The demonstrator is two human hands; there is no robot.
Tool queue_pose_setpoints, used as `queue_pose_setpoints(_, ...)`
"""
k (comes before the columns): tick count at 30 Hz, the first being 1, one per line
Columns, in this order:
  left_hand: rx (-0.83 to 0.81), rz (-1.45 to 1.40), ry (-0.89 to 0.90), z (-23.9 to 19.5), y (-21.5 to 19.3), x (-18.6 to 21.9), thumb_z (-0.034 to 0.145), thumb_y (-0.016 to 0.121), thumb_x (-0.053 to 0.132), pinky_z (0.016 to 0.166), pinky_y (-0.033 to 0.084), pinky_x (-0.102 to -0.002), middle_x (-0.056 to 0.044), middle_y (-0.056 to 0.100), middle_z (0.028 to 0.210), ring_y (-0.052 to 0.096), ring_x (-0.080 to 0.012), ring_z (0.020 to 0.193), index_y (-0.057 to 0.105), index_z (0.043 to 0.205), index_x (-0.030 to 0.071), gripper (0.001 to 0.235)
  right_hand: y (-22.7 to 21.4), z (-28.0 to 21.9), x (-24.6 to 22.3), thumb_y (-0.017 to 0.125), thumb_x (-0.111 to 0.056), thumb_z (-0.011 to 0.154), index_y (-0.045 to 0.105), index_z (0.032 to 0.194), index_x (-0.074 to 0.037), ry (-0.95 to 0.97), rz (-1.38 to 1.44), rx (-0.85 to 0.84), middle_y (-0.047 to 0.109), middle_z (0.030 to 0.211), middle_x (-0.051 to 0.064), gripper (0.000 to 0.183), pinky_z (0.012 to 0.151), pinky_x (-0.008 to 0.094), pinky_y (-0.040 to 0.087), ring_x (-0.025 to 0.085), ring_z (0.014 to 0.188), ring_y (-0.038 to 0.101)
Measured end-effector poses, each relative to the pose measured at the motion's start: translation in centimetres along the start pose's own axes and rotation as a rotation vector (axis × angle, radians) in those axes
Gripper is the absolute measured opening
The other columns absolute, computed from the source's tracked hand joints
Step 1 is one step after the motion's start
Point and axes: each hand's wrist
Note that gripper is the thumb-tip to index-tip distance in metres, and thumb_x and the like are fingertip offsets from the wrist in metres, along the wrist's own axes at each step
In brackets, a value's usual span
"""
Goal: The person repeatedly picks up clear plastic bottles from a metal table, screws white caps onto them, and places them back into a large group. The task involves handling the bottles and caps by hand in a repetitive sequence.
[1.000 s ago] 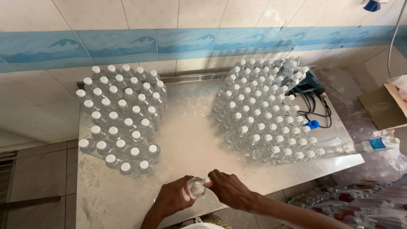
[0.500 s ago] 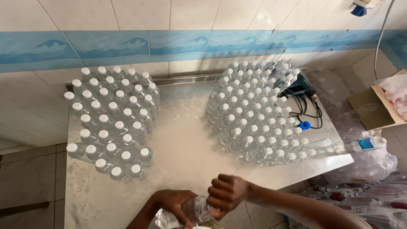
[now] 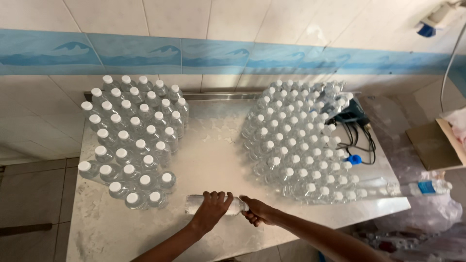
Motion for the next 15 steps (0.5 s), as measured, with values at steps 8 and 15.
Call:
queue_pose_setpoints(8, 0.137, -0.571, -0.665, 4.0, -1.6, -4.6, 0.085, 0.083, 0.064, 0.107, 0.056, -0.052, -0.022, 0.064, 0.145, 0.067, -0.0339, 0.131, 0.037, 0.173, 0.008, 0.114, -0.7, -4.7, -12.0, 0.062, -0.051, 0.111, 0.068, 0.142, -0.016, -0.831, -0.663, 0.467, 0.06, 0.069, 0.02, 0.047, 0.068, 0.047, 0.048, 0.033, 0.07, 0.061)
queue_pose_setpoints(15, 0.196, -1.008, -0.842, -2.5, 0.1, -1.8, 0.105, 0.064, 0.045, 0.107, 0.053, -0.055, -0.018, 0.043, 0.171, 0.049, -0.0367, 0.154, 0.027, 0.173, 0.02, 0.082, -7.7, 1.1, -25.9, 0.049, -0.044, 0.114, 0.063, 0.144, -0.016, -0.963, -1.101, 0.799, 0.077, 0.129, 0.011, 0.043, 0.069, 0.046, 0.068, 0.028, 0.085, 0.079)
Point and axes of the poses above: each hand's wrist, its own z-axis towards the middle knuckle, its own y-axis out of the palm, x = y × z
